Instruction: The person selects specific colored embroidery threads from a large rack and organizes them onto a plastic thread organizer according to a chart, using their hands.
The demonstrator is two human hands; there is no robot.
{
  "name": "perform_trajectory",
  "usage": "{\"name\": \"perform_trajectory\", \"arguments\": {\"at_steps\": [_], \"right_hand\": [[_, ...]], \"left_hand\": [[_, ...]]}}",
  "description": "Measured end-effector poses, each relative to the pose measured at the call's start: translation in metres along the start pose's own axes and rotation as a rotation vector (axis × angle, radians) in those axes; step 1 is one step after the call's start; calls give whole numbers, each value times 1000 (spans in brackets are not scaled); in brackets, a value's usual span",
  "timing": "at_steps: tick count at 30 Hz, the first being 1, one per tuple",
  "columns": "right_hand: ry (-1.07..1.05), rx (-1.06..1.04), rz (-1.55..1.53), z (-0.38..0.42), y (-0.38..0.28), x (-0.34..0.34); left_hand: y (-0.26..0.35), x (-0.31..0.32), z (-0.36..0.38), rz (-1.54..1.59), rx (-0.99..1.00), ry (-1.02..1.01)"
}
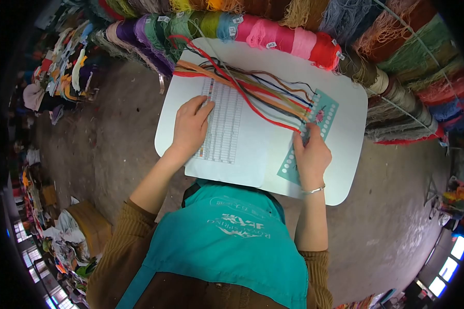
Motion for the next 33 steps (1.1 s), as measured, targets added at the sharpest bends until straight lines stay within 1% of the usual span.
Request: {"name": "perform_trajectory", "arguments": {"at_steps": [9,11,15,17,21,23,24,26,27,29,31,33], "right_hand": [[97,33,39,3,0,3],[158,5,41,6,-1,5],[190,-1,75,6,-2,6],[228,-45,86,6,-5,5],[234,-56,107,6,-7,3],[172,-35,104,3,-2,2],[177,-33,104,2,0,2],[162,-78,81,-1,6,1],[176,-108,62,-1,9,0],[219,-156,45,-4,13,-1],[170,-193,27,-9,23,-5],[166,-304,0,-16,36,-13]], "left_hand": [[10,0,-3,-57,28,-20],[12,0,-2,-108,46,6],[12,1,-5,-87,65,-7],[9,3,-4,-92,53,-6],[10,3,-2,-95,47,-15],[15,5,-3,-102,29,-45],[17,4,-2,-101,34,-43],[24,5,-1,-142,1,-74],[28,5,0,-124,36,-72],[24,10,3,-172,1,-100],[28,11,5,-147,34,-78],[41,9,7,-144,12,-73]]}}
Point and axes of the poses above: each hand's wrist, its own z-axis away from the middle knuckle, its own x-axis out of the palm, y = z × x, the point moved 6 cm from there along -z, towards the middle knuckle, and after that the axes turned 9 degrees about -x, right-handed, at the moved point
